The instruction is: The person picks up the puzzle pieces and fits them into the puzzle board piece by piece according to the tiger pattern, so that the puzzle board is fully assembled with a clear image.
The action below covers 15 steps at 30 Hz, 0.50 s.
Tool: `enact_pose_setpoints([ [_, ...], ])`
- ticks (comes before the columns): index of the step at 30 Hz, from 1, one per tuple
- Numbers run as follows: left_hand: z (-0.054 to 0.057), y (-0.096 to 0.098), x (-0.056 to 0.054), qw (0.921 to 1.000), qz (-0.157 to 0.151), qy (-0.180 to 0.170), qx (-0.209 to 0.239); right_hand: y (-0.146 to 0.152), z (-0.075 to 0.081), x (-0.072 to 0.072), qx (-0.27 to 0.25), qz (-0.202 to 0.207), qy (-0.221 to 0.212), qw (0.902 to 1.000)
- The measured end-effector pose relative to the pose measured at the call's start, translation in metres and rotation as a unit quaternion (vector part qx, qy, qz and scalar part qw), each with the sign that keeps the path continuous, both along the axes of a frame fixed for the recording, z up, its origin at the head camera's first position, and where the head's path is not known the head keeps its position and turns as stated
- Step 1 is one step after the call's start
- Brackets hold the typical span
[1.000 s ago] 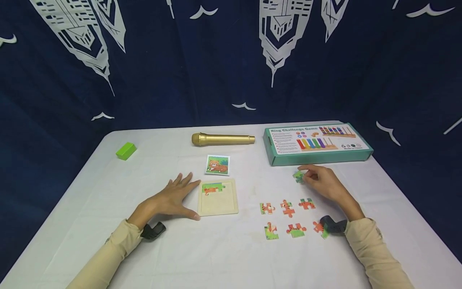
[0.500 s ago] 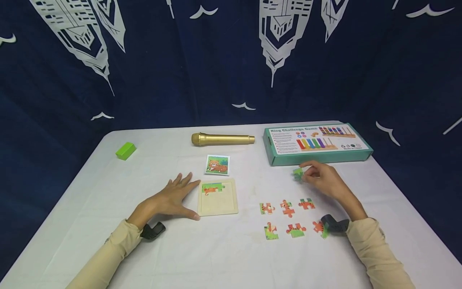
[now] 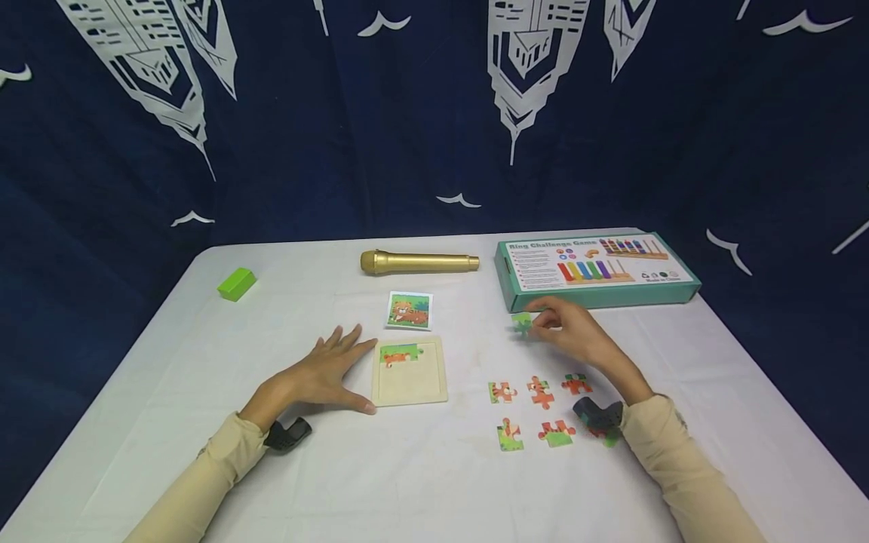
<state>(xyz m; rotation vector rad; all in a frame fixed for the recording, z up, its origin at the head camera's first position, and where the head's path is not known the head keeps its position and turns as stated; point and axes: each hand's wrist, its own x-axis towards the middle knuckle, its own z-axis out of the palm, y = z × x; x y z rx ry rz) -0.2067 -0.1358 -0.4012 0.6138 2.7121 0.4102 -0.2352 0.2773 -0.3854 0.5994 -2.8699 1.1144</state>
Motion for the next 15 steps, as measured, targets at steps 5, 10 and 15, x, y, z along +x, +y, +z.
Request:
enact_pose_setpoints([
  [5,0.0,0.0,-0.001,1.0,0.0,0.0,-0.006,-0.023,0.001,-0.005,-0.014,0.034,-0.012,0.9992],
  [10,0.001,0.0,0.0,1.0,0.001,-0.001,-0.008,-0.045,0.002,-0.009,-0.048,0.073,-0.032,0.9957],
  [15,0.002,0.0,0.001,1.0,0.003,-0.004,-0.008,-0.062,-0.002,-0.012,-0.083,0.097,-0.063,0.9898],
])
